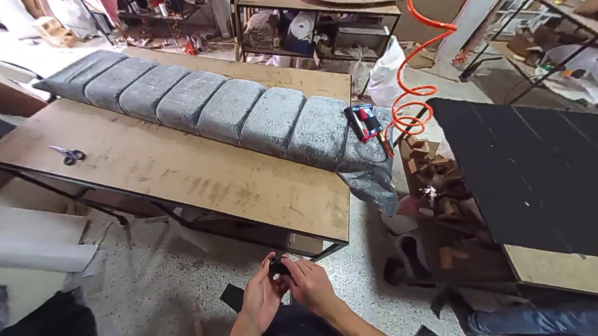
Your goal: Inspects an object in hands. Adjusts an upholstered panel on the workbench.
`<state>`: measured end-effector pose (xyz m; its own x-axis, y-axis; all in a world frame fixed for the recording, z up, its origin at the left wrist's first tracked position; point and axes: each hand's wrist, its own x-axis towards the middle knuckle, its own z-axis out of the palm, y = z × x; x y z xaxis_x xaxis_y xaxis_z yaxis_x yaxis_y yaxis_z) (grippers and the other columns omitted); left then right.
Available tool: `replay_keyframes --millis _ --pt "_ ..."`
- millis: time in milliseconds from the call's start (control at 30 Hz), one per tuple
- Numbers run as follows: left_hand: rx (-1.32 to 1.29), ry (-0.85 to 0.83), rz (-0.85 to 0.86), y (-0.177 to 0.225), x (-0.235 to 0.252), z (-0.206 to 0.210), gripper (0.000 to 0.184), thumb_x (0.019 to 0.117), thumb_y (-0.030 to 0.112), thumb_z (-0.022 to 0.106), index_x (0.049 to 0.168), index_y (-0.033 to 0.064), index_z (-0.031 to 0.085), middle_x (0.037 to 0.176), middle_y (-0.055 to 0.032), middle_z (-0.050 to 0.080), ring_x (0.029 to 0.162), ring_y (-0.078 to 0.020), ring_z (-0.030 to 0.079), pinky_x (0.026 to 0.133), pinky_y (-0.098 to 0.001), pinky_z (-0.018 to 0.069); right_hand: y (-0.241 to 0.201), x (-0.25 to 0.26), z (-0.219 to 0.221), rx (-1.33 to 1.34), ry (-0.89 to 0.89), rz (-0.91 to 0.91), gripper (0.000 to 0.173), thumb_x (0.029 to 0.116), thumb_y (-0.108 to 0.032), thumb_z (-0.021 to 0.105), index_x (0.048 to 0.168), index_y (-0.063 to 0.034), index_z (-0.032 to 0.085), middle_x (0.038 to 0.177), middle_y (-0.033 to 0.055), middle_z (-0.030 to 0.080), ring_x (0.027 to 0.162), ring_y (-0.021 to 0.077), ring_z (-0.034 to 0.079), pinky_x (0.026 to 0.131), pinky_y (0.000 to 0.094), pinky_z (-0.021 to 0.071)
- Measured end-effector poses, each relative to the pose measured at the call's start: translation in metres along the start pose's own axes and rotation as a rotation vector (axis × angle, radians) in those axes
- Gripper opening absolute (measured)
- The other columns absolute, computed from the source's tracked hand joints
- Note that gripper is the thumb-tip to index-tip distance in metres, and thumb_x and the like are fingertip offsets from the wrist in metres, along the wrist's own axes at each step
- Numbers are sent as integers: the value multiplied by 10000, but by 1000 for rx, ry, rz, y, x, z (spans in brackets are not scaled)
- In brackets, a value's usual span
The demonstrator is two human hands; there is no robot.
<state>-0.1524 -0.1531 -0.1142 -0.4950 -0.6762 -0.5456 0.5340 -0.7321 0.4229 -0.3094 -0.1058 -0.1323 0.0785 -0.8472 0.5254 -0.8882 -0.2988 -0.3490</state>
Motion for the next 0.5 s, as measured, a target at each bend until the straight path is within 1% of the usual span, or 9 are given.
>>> replay_keyframes --millis 67,100,133,167,233,267,333,400,500 --pt "-48 4 71 3 3 0 413 1121 239 300 1452 79 486 1299 -179 662 1087 -281 692 916 -440 578 -7 3 -5 162 -76 125 355 947 -213 686 1269 -62 685 878 57 726 763 186 711 694 375 617" --pt "-56 -21 127 5 5 0 405 1113 208 283 1440 70 478 1298 -173 659 1100 -289 690 923 -458 582 -11 5 -13 314 -135 256 428 949 -218 709 1336 -49 640 864 58 715 730 179 690 677 387 611" --pt "-45 -56 181 8 8 -1 414 1101 188 269 1445 69 464 1317 -165 646 1105 -292 685 916 -467 584 -13 9 -22 458 -199 395 459 970 -225 692 1380 -49 586 849 50 696 705 159 667 666 375 601" --pt "-23 -102 227 12 10 -3 437 1085 178 249 1461 72 444 1353 -157 622 1111 -294 676 904 -472 585 -11 10 -30 582 -262 510 464 993 -211 656 1408 -42 538 879 59 689 718 149 660 671 362 598" --pt "21 -187 297 18 9 -9 487 1047 176 235 1488 75 415 1388 -156 595 1111 -290 659 866 -462 577 -4 5 -42 801 -406 652 429 1031 -130 538 1438 -17 468 1031 83 666 819 132 641 722 325 571" --pt "33 -221 326 18 5 -15 494 1033 187 249 1485 75 415 1382 -163 590 1101 -289 653 861 -455 574 -1 -4 -45 880 -452 691 397 1038 -98 472 1424 -4 465 1071 75 657 815 111 618 691 293 539" --pt "53 -299 371 23 4 -21 508 1000 218 313 1478 97 436 1392 -161 571 1076 -277 642 844 -432 565 4 -12 -47 953 -465 707 345 1061 -86 400 1377 8 502 1105 66 676 808 106 623 676 282 534" --pt "35 -388 386 26 3 -19 515 969 236 393 1466 115 457 1403 -164 550 1066 -273 630 844 -423 552 4 -14 -52 972 -445 735 293 1080 -98 412 1321 4 544 1103 75 700 805 122 638 686 295 543" --pt "-8 -451 389 25 -1 -15 536 905 217 501 1430 112 490 1386 -173 549 1067 -285 621 850 -443 545 -2 -11 -58 1059 -424 761 248 1078 -102 464 1278 18 546 1066 93 713 786 133 651 674 290 549"
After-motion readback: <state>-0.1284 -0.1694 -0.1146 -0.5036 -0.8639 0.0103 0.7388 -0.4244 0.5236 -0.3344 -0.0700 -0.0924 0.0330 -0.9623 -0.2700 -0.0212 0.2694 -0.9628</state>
